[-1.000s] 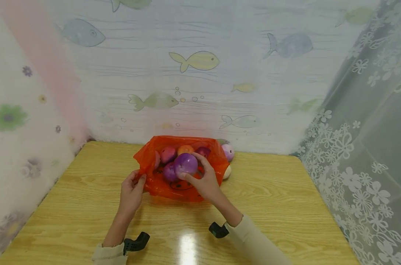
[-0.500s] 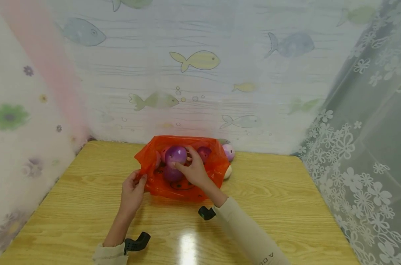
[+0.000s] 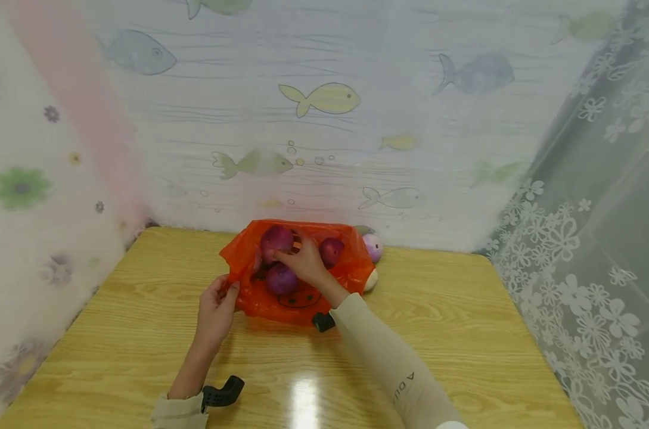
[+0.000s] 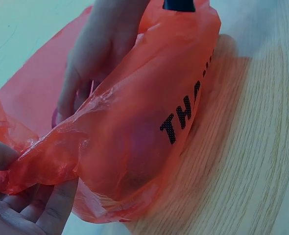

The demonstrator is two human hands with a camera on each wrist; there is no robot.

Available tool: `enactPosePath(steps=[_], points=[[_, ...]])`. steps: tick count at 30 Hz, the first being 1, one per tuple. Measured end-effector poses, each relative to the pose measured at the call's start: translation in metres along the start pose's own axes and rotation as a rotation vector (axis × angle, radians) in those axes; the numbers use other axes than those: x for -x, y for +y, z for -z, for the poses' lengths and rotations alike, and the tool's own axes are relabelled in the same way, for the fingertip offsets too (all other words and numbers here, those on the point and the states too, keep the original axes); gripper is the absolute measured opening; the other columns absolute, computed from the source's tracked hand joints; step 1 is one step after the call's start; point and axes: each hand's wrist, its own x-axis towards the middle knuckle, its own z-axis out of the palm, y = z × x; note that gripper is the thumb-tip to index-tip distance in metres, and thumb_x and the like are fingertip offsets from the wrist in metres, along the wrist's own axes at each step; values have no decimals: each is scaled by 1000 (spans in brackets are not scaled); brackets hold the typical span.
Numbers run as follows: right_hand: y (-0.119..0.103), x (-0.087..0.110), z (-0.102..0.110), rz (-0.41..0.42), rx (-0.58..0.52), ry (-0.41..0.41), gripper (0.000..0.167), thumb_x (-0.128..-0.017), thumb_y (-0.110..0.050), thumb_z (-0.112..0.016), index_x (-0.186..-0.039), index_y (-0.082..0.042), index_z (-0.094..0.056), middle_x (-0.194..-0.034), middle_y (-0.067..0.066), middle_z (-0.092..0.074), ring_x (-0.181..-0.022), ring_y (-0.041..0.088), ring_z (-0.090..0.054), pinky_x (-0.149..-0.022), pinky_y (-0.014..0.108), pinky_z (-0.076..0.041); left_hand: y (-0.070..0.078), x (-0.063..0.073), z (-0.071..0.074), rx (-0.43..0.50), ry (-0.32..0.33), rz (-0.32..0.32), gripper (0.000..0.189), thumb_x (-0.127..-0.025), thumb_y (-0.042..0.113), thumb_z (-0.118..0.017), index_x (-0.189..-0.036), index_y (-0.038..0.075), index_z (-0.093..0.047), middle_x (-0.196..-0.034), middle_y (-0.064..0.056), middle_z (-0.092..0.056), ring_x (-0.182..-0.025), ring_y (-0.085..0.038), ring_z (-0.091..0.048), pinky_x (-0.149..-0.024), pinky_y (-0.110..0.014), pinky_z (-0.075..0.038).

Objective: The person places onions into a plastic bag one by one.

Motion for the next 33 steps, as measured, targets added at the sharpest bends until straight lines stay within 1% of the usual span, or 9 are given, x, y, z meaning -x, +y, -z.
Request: enactPosePath(steps=[4, 7, 13, 16, 20, 27, 33], points=[[3, -5, -1, 2, 63, -2, 60, -88, -20, -82, -138, -7, -52, -131, 10, -60, -119, 25, -63, -98, 34, -56, 1, 1, 1, 7, -7, 9, 31, -108, 10, -47, -132, -7, -56, -116, -24, -62, -84, -3, -64, -70, -20, -57], [5, -8, -1, -3, 84, 8, 60, -89, -21, -81, -138, -7, -51, -133, 11, -60, -121, 27, -62, -99, 37, -55, 2, 0, 1, 11, -13, 27, 31, -109, 11, -46, -132, -5, -56, -119, -25, -61, -85, -4, -64, -72, -20, -57], [8, -13, -3, -21, 113, 57, 58, -88, -21, -80, -137, -6, -52, -133, 14, -61, -121, 30, -64, -96, 38, -57, 2, -1, 1, 14, -14, 43, 31, -109, 11, -45, -134, -5, -54, -123, -26, -59, -88, -4, -65, -73, -19, -57], [8, -14, -5, -20, 130, 86, 57, -87, -20, -82, -135, -5, -55, -131, 16, -62, -118, 31, -65, -95, 37, -57, 2, -1, 0, 11, -9, 44, 31, -109, 10, -45, -133, -5, -54, -122, -26, -60, -88, -4, -65, -72, -19, -57], [6, -15, -6, -18, 154, 101, 57, -87, -22, -81, -136, -5, -55, -130, 16, -64, -118, 31, -65, -95, 38, -57, 2, -1, 0, 9, -6, 40, 31, -108, 11, -46, -133, -5, -55, -121, -26, -60, -88, -5, -65, -73, -19, -57], [5, -14, -7, 15, 156, 108, 57, -86, -21, -83, -135, -6, -57, -129, 14, -63, -116, 30, -66, -94, 37, -57, 2, 0, 1, 22, -17, 24, 31, -109, 13, -46, -133, -6, -55, -123, -29, -60, -90, -6, -66, -73, -19, -57], [7, -16, -9, 29, 125, 99, 58, -85, -18, -84, -135, -4, -57, -129, 14, -63, -118, 30, -65, -94, 35, -57, 2, 0, 1, 24, -25, 23, 33, -109, 14, -46, -135, -5, -54, -125, -29, -59, -89, -4, -65, -73, -19, -58]])
